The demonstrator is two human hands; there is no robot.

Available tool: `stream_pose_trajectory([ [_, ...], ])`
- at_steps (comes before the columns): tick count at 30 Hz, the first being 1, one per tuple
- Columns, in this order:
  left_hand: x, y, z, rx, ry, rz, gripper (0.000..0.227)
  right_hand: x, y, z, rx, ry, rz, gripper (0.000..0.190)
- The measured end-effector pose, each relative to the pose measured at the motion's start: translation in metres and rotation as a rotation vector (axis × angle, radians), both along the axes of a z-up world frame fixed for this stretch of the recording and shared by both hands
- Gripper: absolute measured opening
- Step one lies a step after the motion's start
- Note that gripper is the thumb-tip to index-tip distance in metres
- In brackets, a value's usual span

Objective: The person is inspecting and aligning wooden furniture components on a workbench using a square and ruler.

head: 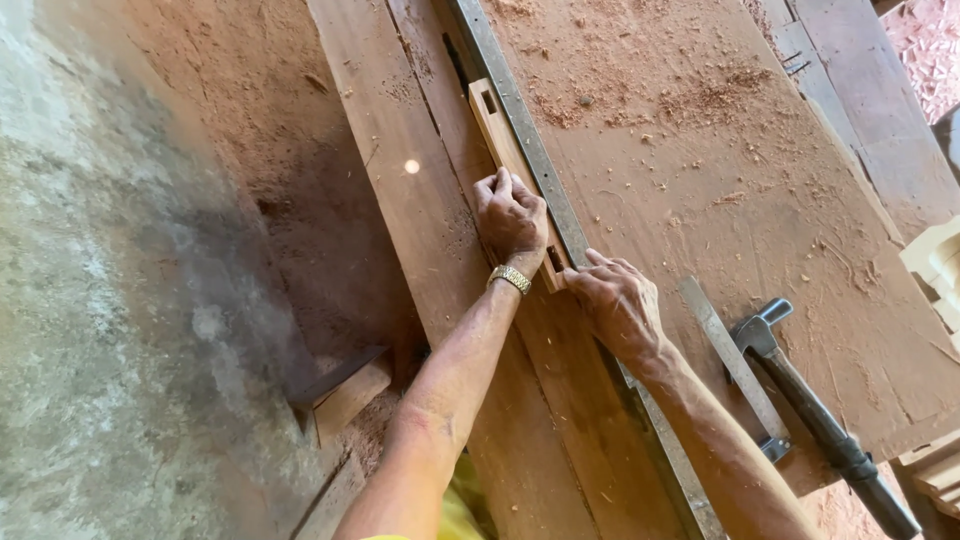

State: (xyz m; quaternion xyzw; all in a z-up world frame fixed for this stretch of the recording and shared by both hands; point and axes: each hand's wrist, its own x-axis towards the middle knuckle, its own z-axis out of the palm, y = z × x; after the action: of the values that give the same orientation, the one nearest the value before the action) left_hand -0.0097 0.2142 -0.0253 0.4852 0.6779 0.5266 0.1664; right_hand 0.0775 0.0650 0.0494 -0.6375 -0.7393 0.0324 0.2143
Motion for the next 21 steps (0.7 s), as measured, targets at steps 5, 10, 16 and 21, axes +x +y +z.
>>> stream_pose_trajectory([
  [5, -0.004, 0.007, 0.000, -0.053, -0.019, -0.029, 0.028, -0.009, 0.008, 0.008, -0.005, 0.031, -0.032, 0.011],
  [10, -0.010, 0.007, 0.024, -0.065, 0.015, -0.052, 0.028, -0.016, 0.017, 0.019, -0.042, 0.124, -0.051, 0.012],
  [16, -0.014, 0.018, 0.013, -0.054, -0.006, -0.101, 0.029, -0.005, 0.029, -0.024, -0.083, 0.140, -0.055, 0.017],
  [21, -0.011, 0.030, 0.008, -0.030, 0.016, -0.073, 0.026, -0.019, 0.037, 0.020, -0.052, 0.097, -0.063, 0.013],
])
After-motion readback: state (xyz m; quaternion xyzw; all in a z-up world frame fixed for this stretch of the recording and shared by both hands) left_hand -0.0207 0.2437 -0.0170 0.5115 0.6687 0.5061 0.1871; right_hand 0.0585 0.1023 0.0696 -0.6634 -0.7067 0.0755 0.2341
